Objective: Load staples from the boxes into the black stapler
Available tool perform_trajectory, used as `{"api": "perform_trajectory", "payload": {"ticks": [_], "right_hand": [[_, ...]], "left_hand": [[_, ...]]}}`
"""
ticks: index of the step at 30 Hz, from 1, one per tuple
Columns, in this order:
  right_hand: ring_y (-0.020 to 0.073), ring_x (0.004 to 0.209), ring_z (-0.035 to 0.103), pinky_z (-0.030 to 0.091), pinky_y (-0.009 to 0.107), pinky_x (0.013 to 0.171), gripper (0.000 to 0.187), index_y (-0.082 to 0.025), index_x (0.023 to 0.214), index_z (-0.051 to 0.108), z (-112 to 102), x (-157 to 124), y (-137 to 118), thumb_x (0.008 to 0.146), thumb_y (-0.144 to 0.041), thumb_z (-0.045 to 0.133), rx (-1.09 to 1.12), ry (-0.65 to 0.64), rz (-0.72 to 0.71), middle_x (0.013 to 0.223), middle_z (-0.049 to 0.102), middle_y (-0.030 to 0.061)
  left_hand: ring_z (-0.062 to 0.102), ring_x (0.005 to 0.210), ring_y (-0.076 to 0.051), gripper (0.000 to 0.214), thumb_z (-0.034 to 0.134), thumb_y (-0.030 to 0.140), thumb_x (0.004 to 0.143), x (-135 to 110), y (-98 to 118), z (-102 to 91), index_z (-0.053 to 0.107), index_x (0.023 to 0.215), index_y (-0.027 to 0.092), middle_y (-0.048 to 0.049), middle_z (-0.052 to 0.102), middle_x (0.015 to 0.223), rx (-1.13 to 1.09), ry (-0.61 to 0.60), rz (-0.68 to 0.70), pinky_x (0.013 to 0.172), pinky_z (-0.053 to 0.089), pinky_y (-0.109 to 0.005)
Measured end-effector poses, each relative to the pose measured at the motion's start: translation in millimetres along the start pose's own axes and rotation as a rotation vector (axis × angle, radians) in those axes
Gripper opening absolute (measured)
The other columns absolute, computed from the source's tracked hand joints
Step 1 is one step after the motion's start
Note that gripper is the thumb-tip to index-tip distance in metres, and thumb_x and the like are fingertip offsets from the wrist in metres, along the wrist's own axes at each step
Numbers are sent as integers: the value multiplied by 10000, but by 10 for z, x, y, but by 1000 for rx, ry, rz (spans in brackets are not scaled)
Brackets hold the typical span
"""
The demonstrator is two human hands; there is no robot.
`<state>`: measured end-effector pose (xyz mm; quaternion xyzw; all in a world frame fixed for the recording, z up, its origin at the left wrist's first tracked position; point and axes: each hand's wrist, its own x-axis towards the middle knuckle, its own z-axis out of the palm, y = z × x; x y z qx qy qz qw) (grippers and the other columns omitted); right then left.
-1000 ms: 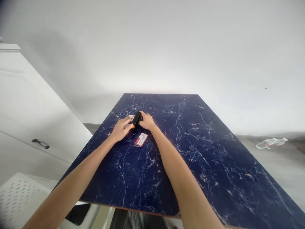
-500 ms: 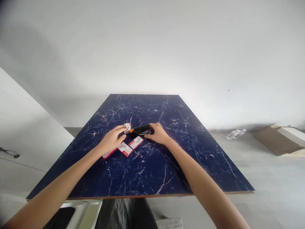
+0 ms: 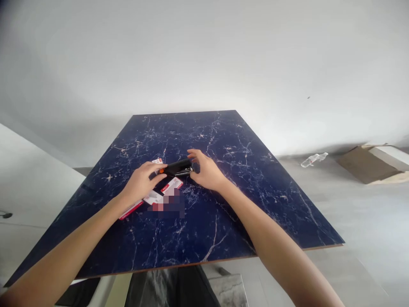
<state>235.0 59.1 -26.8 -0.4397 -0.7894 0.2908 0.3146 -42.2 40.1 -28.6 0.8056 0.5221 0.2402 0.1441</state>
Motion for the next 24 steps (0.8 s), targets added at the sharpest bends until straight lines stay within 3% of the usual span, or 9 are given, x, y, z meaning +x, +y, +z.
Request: {"api": "perform_trajectory", "payload": {"ticks": [3,7,11,14,16,18,21,22,24], "right_hand": [[246,1098,687,539,410,989,631,-265,1411,528,38,42,86,817,-232,738,32,-152,42,1223,712,53],[228,1024,713,552,394,952,459,-270,1311,620,113,74,97,866,-242,731,13,-114,82,1113,748,29],[234,979,732,580,414,924,495,-292,1339,624,153,83,58,862,-233,744,5,-85,128,1080,763,26],[251,977,740,598,444,906,557,-291,1402,587,-47,83,138,868,-256,743,-5,-128,162,1093,774,39],[267,966,741,602,482,899,544,-277,1389,599,-318,71,237,862,-244,732,-57,-187,202,1089,779,46],[282,933,739,599,518,883,517,-250,1342,633,-599,44,307,834,-223,730,-134,-135,244,1057,780,62],[272,918,727,613,466,810,314,-203,1159,700,-743,-8,228,846,-223,684,-129,110,147,1040,765,87],[254,895,726,618,431,777,246,-194,1107,709,-677,-23,147,870,-216,645,-89,120,81,1016,762,85],[214,845,722,616,370,735,223,-191,1074,722,-406,-44,-58,895,-178,589,-29,-34,-83,1014,761,71]], "left_hand": [[688,1021,-267,295,607,425,960,-52,-64,-34,736,1188,289,-60,742,1145,-21,25,-13,894,547,-411],[668,974,-287,228,644,456,940,-108,-61,-53,770,1026,286,-63,759,1018,64,139,-86,849,554,-440],[641,1029,-294,222,603,401,973,-180,-26,-25,766,1062,279,-44,771,1092,93,132,-34,923,544,-471],[631,1052,-296,254,563,368,991,-210,1,-10,764,1097,254,-46,766,1131,136,121,-14,925,540,-469],[633,1030,-291,266,540,348,998,-206,24,-17,766,1078,233,-53,767,1117,142,139,-20,907,540,-460],[637,1018,-284,260,530,326,997,-189,47,-42,762,1055,225,-58,769,1098,129,149,-17,899,536,-447],[642,1036,-280,235,556,283,963,-171,70,-96,733,1102,214,-68,759,1102,112,105,25,868,533,-418],[646,1029,-274,237,558,255,949,-170,73,-113,721,1115,208,-71,755,1098,104,97,40,847,532,-402],[657,985,-249,243,529,178,928,-175,74,-134,707,1093,191,-72,748,1059,69,145,55,818,527,-368]]}}
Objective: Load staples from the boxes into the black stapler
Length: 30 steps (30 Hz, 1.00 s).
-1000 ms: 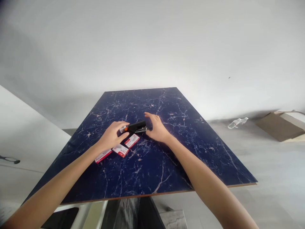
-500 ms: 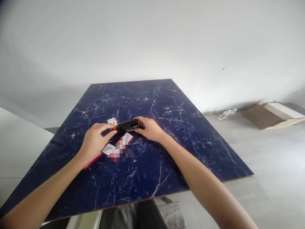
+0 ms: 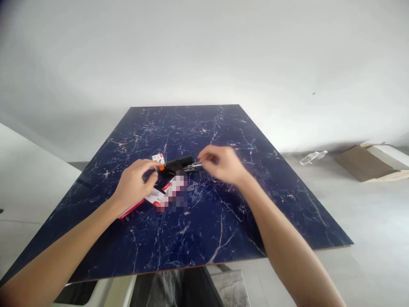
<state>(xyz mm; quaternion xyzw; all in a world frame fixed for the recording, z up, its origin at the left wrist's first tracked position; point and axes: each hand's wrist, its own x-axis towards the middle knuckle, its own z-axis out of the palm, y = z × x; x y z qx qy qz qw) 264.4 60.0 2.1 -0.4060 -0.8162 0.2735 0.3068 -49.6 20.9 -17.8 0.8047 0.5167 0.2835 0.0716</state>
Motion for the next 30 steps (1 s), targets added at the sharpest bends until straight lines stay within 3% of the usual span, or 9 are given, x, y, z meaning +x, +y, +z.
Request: {"api": "perform_trajectory", "payload": {"ticks": [2,4,8,12,15,19,21,24,30], "right_hand": [[202,921,721,603,354,802,376,-208,1245,691,328,19,-202,889,-136,595,-43,-194,-165,1244,719,80],[243,1063,701,573,379,896,377,-219,1283,682,567,38,-322,919,-158,608,-142,-287,-236,1338,676,90],[269,1010,698,549,380,842,408,-222,1294,661,577,41,-310,896,-288,722,-234,-327,-115,1209,709,99],[232,927,676,535,349,797,494,-215,1237,594,401,8,-253,806,-321,812,-61,-136,-46,1089,707,68],[202,877,674,544,330,770,417,-225,1117,558,430,-16,-283,798,-312,811,86,-65,-37,1043,700,42],[200,873,679,564,345,770,417,-241,1123,555,589,-41,-382,814,-348,813,156,-53,-29,1071,696,44],[219,937,683,578,372,819,424,-241,1137,563,641,-45,-432,824,-378,815,184,-22,-16,1105,693,57],[245,1072,679,599,382,850,431,-234,1216,557,639,-27,-461,878,-403,765,311,54,54,1244,661,98],[198,812,741,621,349,729,185,-214,1085,576,540,1,-323,952,-320,651,508,10,237,1052,731,65]], "left_hand": [[667,925,-216,252,488,114,916,-7,-5,-3,703,1030,182,-63,742,1005,-55,89,-13,803,524,-337],[674,880,-189,254,477,93,915,-12,-11,8,702,995,181,-50,740,976,-113,135,-24,787,524,-307],[688,848,-173,228,511,136,930,-14,-8,20,722,1000,182,-49,753,984,-200,94,-53,756,533,-284],[695,696,-154,339,542,279,979,-27,24,-16,674,1281,199,-73,767,1016,-545,-231,-234,626,560,-264],[698,619,-154,569,502,424,1026,-54,58,-45,438,1560,240,-81,763,943,-835,-503,-392,553,567,-252],[719,608,-179,577,410,474,1060,-77,114,-57,389,1589,244,-49,730,745,-969,-617,-484,582,594,-273],[716,587,-185,538,403,441,1062,-69,133,-63,453,1548,216,-45,720,696,-943,-587,-481,585,599,-283],[705,555,-183,473,436,394,1048,-45,133,-78,559,1451,180,-35,702,656,-797,-414,-447,550,581,-267],[690,546,-168,406,444,353,1039,-46,80,-77,638,1351,180,-23,688,663,-714,-222,-408,549,568,-264]]}}
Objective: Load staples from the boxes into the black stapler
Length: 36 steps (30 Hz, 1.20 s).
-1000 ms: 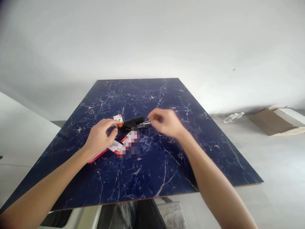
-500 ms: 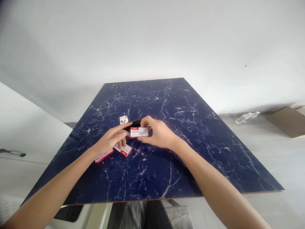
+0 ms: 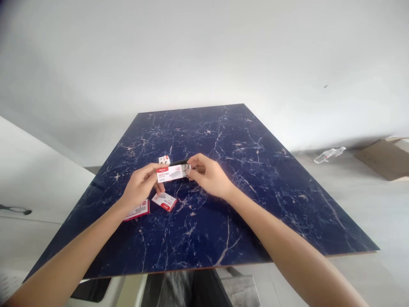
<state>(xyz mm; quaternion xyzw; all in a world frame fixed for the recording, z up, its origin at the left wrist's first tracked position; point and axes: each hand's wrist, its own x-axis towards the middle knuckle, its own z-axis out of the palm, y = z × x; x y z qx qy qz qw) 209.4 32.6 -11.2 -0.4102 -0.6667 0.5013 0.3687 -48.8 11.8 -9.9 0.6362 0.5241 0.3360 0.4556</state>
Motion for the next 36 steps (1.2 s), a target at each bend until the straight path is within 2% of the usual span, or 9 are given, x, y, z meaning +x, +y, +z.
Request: {"api": "perform_trajectory", "payload": {"ticks": [3,5,8,11,17,22,29,36], "right_hand": [[184,795,745,613,329,716,87,-215,1066,576,-30,-11,13,985,-213,541,-84,69,-60,996,744,48],[185,833,735,605,331,739,153,-213,1073,631,-22,-27,-9,993,-179,504,-227,90,-159,1022,739,56],[191,884,704,597,347,787,171,-212,1113,692,8,-42,-43,997,-233,569,-408,78,-319,1165,703,86],[185,854,672,575,356,776,179,-211,1139,702,28,-38,-47,1012,-262,586,-575,52,-390,1203,666,101],[197,859,647,557,363,777,98,-188,1046,621,10,-38,-42,1034,-257,552,-670,-71,-346,1163,620,107],[220,903,648,557,395,803,172,-203,1184,605,23,-47,-31,1051,-248,507,-682,-71,-356,1231,598,122],[192,844,626,533,354,776,46,-199,1039,581,63,-82,-51,996,-194,564,-643,-126,-316,1177,594,99],[198,815,581,487,352,759,54,-195,1022,501,62,-97,-39,989,-155,514,-654,-176,-296,1073,590,85]], "left_hand": [[701,597,-173,381,469,376,1034,4,-28,-4,672,1301,194,-39,706,740,-63,39,43,568,581,-276],[705,625,-178,364,490,387,1030,4,-37,-6,686,1271,198,-44,712,774,-81,69,70,572,581,-278],[699,637,-177,366,482,396,1039,-11,-37,-5,687,1270,199,-36,708,751,-25,88,100,607,578,-281],[701,666,-178,384,444,397,1057,-36,-30,1,674,1294,200,-36,718,758,61,82,133,658,572,-284],[726,748,-188,375,414,381,1064,-46,-20,-8,677,1272,212,-53,760,893,131,81,137,727,560,-287],[724,742,-198,367,431,378,1049,-37,14,-6,688,1247,207,-62,761,932,126,102,123,713,568,-293],[733,786,-203,385,389,328,1043,-10,-5,5,688,1252,205,-67,768,972,210,66,125,697,545,-275],[643,640,-171,402,398,359,1048,5,-62,-25,688,1288,217,-59,760,934,341,29,112,575,438,-251]]}}
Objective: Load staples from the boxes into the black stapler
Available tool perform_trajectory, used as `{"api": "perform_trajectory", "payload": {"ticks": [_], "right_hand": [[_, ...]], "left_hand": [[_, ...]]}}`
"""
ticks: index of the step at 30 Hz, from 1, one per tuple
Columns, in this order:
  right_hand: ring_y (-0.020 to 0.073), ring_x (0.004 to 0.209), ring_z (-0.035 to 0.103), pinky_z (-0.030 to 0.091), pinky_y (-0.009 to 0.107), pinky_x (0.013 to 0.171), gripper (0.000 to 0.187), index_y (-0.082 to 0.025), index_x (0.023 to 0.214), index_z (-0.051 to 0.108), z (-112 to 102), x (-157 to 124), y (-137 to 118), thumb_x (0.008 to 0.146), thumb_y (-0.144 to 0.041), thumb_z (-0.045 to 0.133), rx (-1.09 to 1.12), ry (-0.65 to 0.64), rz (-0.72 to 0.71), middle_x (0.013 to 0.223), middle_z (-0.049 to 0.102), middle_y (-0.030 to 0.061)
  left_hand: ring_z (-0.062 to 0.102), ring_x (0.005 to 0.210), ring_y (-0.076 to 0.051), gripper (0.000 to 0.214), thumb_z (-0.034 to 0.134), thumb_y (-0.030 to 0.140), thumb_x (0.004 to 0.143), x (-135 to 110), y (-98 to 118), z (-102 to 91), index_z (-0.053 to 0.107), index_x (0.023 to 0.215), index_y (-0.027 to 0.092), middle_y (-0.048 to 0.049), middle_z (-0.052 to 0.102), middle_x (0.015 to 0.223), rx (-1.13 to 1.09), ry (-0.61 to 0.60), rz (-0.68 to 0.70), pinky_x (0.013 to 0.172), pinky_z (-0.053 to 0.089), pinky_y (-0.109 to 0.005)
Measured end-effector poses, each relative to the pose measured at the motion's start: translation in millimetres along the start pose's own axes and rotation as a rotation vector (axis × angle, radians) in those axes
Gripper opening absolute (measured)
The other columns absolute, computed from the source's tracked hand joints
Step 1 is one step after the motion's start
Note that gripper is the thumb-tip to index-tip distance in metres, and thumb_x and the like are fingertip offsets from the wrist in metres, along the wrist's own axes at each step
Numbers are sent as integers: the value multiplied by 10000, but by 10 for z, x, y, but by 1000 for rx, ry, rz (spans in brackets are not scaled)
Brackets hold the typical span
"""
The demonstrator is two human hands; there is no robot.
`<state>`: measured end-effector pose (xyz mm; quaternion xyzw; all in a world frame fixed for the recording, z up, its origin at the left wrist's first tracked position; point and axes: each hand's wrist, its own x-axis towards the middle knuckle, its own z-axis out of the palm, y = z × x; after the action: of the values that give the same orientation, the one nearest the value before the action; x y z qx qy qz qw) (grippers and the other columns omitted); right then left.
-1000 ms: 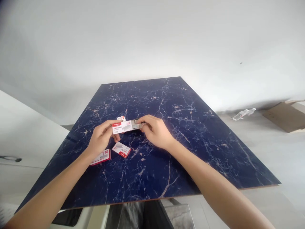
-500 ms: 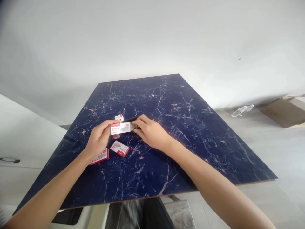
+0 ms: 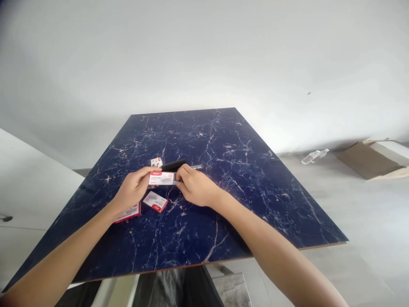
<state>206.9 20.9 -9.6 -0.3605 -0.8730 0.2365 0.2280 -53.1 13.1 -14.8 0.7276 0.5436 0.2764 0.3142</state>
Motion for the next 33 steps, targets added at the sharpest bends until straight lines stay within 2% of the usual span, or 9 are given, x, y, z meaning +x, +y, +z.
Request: {"api": "perform_trajectory", "payload": {"ticks": [4,11,15,18,20,23,26,29,33], "right_hand": [[200,838,584,480,350,775,55,-206,1031,486,-54,3,29,997,-164,476,44,45,-22,1098,588,89],[203,843,593,467,366,781,35,-210,984,527,-246,10,49,993,-229,499,156,226,85,1110,643,89],[204,803,632,497,371,770,154,-214,978,581,-288,22,86,999,-363,547,591,305,260,932,688,54],[189,800,635,519,347,745,215,-217,934,571,-300,37,90,946,-424,627,1007,314,306,975,687,64],[182,792,617,522,331,721,235,-222,908,549,-307,46,71,902,-430,658,1166,320,358,1013,676,74],[181,737,579,508,323,654,224,-229,880,498,-307,60,4,864,-422,611,1323,336,446,971,652,81],[147,594,458,379,283,495,205,-232,826,437,-279,75,-94,849,-407,542,1449,318,508,826,571,41],[106,528,331,231,253,449,265,-226,778,408,-208,82,-166,877,-380,600,1421,239,541,716,445,-21],[83,508,279,187,243,464,322,-222,827,460,-90,77,-154,929,-464,645,1292,191,532,681,385,-59]], "left_hand": [[688,757,-186,349,468,349,1020,56,-57,-1,716,1220,206,-72,760,1027,-127,41,-26,662,505,-264],[698,725,-180,347,711,427,895,147,-152,19,736,1128,170,-85,757,988,-571,100,-189,665,578,-292],[676,671,-115,318,800,322,848,166,-108,-20,737,1126,180,-70,750,966,-901,117,-328,619,582,-212],[646,618,-51,237,732,168,900,198,-67,-103,730,1136,189,-48,732,901,-1159,162,-478,570,552,-109],[643,611,-31,234,671,111,935,218,-55,-154,721,1147,197,-38,720,894,-1263,207,-515,562,544,-73],[660,628,-37,233,653,95,944,225,-42,-178,711,1143,201,-28,710,888,-1304,220,-494,573,561,-70],[674,638,-57,200,661,118,943,198,-6,-136,713,1120,195,-32,715,878,-1283,167,-474,572,575,-90],[697,660,-87,190,664,134,934,154,48,-72,719,1106,195,-41,732,878,-1239,78,-425,578,595,-127],[718,669,-120,209,702,161,906,100,91,-4,736,1111,190,-61,758,919,-1159,-14,-376,583,616,-178]]}}
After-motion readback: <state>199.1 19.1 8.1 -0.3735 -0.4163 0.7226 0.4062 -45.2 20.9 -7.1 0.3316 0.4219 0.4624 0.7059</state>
